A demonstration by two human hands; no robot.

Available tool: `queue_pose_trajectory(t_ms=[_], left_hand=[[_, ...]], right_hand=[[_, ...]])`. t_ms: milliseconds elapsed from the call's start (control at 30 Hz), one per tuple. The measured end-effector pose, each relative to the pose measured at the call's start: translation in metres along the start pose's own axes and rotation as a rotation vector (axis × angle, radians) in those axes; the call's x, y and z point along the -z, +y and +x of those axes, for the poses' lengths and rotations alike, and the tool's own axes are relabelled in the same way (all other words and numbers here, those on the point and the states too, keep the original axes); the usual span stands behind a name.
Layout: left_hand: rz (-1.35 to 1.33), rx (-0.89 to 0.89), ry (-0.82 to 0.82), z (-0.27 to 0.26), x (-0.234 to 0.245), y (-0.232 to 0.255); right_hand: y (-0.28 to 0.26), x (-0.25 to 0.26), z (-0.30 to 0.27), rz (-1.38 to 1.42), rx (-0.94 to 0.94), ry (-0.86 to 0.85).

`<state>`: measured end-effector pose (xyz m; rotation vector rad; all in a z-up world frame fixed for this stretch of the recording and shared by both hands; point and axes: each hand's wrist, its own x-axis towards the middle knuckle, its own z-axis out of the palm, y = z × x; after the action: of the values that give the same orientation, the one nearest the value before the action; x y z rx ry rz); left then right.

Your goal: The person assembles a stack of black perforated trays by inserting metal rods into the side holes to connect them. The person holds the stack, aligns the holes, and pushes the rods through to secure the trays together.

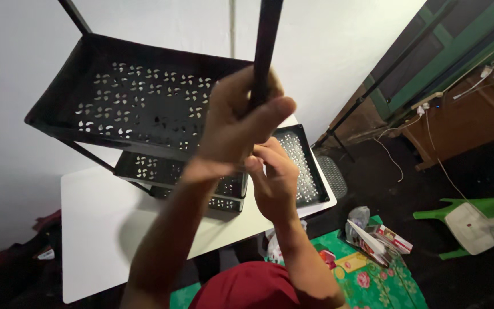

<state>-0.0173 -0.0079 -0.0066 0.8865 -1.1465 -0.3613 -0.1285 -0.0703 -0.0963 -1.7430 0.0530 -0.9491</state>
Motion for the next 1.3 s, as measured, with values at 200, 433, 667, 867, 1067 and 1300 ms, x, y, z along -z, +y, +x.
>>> queue_pose_trajectory(t_ms=[200, 433, 667, 867, 1067, 1300], left_hand=[[0.392, -0.071, 0.287, -0.016, -0.027, -0.014], [0.175, 0.037, -0.004, -0.006, 0.003, -0.022], [0.308, -0.082, 0.483, -0.030, -0.055, -0.013], [0.181, -0.057, 0.458, -0.034, -0.051, -0.014], [0.327, 0.032, 0.320, -0.030, -0.029, -0.013], [0.365, -0.277, 0.285, -0.031, -0.039, -0.001]], right_hand=[[0.008, -0.003, -0.003, 0.015, -0.034, 0.062], [0.002, 0.008, -0.005, -0.119, 0.097, -0.068], [0.014, -0.010, -0.005, -0.190, 0.006, 0.124], [0.001, -0.015, -0.004, -0.058, -0.228, 0.197], [-0.003, -0.008, -0.008, -0.160, 0.138, 0.128], [0.000, -0.019, -0.005, 0.084, -0.277, 0.277]])
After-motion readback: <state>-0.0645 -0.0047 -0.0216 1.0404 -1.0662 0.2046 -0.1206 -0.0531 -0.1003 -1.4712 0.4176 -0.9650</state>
